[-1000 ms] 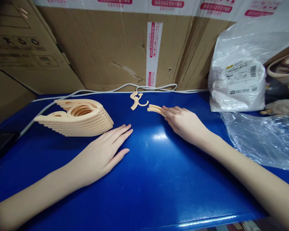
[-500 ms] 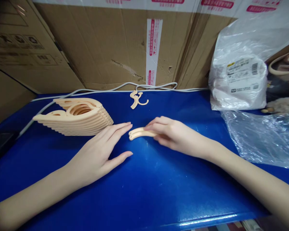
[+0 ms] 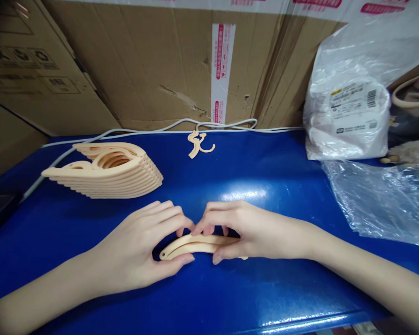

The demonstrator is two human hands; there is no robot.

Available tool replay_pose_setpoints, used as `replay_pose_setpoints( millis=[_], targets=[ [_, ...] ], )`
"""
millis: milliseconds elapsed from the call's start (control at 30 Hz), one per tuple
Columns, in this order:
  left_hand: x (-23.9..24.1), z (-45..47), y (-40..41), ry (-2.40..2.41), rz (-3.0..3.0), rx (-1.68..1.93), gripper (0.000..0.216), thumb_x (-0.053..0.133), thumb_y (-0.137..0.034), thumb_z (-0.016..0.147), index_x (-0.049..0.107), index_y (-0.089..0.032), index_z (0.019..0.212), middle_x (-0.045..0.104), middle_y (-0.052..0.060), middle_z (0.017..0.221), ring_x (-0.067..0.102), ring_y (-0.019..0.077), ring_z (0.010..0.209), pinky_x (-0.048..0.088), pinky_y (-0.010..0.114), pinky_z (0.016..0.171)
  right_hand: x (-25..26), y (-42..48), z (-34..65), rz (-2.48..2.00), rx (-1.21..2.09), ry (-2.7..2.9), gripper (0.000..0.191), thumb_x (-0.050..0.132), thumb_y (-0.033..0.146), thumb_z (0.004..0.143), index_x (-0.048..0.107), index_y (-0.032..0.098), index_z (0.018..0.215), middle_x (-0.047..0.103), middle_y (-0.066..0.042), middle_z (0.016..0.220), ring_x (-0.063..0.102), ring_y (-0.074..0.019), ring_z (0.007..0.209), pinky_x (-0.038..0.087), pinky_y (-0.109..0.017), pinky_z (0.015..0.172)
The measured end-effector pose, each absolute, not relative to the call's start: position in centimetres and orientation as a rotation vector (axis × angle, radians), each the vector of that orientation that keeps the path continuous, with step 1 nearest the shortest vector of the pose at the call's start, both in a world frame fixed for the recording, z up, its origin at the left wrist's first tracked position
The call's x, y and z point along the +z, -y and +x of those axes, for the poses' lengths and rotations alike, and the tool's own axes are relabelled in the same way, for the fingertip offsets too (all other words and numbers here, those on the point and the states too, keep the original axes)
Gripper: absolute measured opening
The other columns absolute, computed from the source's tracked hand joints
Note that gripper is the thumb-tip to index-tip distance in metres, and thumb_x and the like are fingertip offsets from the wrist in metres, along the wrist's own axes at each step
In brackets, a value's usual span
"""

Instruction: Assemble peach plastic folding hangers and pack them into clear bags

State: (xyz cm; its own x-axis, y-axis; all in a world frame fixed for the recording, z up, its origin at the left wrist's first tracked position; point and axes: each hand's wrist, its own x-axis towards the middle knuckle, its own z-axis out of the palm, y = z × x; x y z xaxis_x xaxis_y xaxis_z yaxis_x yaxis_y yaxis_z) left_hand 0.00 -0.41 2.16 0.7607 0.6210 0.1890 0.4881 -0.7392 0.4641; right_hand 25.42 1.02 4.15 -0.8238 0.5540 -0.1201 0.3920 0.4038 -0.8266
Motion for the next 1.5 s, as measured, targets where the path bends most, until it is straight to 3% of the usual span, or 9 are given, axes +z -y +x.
replay_pose_setpoints(
  millis=[167,267,433,533,700,867,1200,1367,1500],
  targets=[
    [2.1,0.0,0.3,-0.816,2.609,0.486,0.016,0.070,-0.028,0.088,0.056,-0.020,0.088,0.061,-0.005,0.083,0.052,0.0156,0.077,0.034,0.032,0.070,4.9,-1.7,25.2,-0.790,1.177,2.583,0.028,0.069,0.040,0.094,0.069,0.020,0.114,0.068,-0.001,0.103,0.065,-0.0132,0.090,0.052,-0.025,0.079],
    [2.3,0.0,0.3,-0.821,2.592,0.489,0.016,0.070,-0.028,0.088,0.056,-0.020,0.089,0.061,-0.005,0.085,0.052,0.0151,0.077,0.034,0.032,0.071,4.9,-4.1,25.0,-0.855,0.694,2.585,0.029,0.062,0.041,0.099,0.068,0.017,0.115,0.069,-0.006,0.108,0.065,-0.0191,0.102,0.051,-0.033,0.091],
    [2.4,0.1,0.3,-0.855,2.538,0.451,0.017,0.072,-0.028,0.087,0.056,-0.020,0.090,0.061,-0.005,0.085,0.051,0.0147,0.075,0.034,0.032,0.071,3.8,-10.2,23.5,-1.048,0.105,2.621,0.050,0.054,0.042,0.102,0.055,0.016,0.144,0.058,-0.018,0.138,0.055,-0.0324,0.126,0.043,-0.051,0.109],
    [2.4,0.2,0.3,-0.845,2.526,0.437,0.017,0.071,-0.030,0.089,0.057,-0.020,0.091,0.062,-0.005,0.087,0.052,0.0152,0.077,0.034,0.032,0.071,2.8,-12.7,22.0,-1.222,0.076,2.636,0.057,0.048,0.048,0.103,0.048,0.020,0.152,0.050,-0.018,0.149,0.048,-0.0359,0.136,0.040,-0.056,0.111],
    [2.5,0.1,0.3,-0.834,2.521,0.418,0.019,0.072,-0.032,0.089,0.058,-0.020,0.092,0.063,-0.004,0.086,0.053,0.0156,0.076,0.034,0.032,0.071,1.4,-12.1,20.9,-1.274,0.059,2.626,0.061,0.051,0.048,0.101,0.055,0.006,0.145,0.054,-0.024,0.141,0.052,-0.0390,0.129,0.043,-0.056,0.111],
    [2.5,-0.2,0.4,-0.813,2.528,0.438,0.034,0.076,-0.047,0.087,0.060,-0.019,0.097,0.063,-0.003,0.086,0.055,0.0171,0.077,0.038,0.033,0.072,0.9,-6.9,22.0,-1.183,-0.005,2.615,0.049,0.040,0.036,0.106,0.057,0.005,0.141,0.057,-0.023,0.140,0.055,-0.0336,0.127,0.046,-0.054,0.111],
    [1.4,-0.5,-0.3,-0.900,2.704,0.678,0.031,0.043,-0.039,0.107,0.063,-0.016,0.111,0.066,0.009,0.119,0.056,0.0250,0.109,0.045,0.040,0.095,2.5,-0.3,24.4,-1.041,0.129,2.577,0.037,0.039,0.019,0.103,0.058,0.019,0.135,0.060,-0.015,0.141,0.051,-0.0311,0.130,0.045,-0.056,0.103],
    [1.0,-0.4,-0.4,-0.761,2.748,0.530,0.052,0.027,-0.050,0.109,0.057,-0.017,0.137,0.058,0.009,0.145,0.048,0.0265,0.130,0.041,0.043,0.103,2.9,-1.7,25.7,-1.014,-0.052,2.529,0.023,0.051,0.027,0.104,0.068,0.021,0.118,0.071,-0.010,0.121,0.061,-0.0264,0.109,0.042,-0.046,0.094],
    [1.0,-0.2,-0.4,-0.754,2.781,0.437,0.060,0.024,-0.055,0.108,0.055,-0.016,0.140,0.059,0.009,0.144,0.051,0.0278,0.126,0.042,0.045,0.099,1.9,-1.9,25.8,-0.936,-0.094,2.633,0.025,0.051,0.028,0.105,0.069,0.020,0.120,0.072,-0.008,0.110,0.062,-0.0227,0.101,0.041,-0.041,0.090]
  ],
)
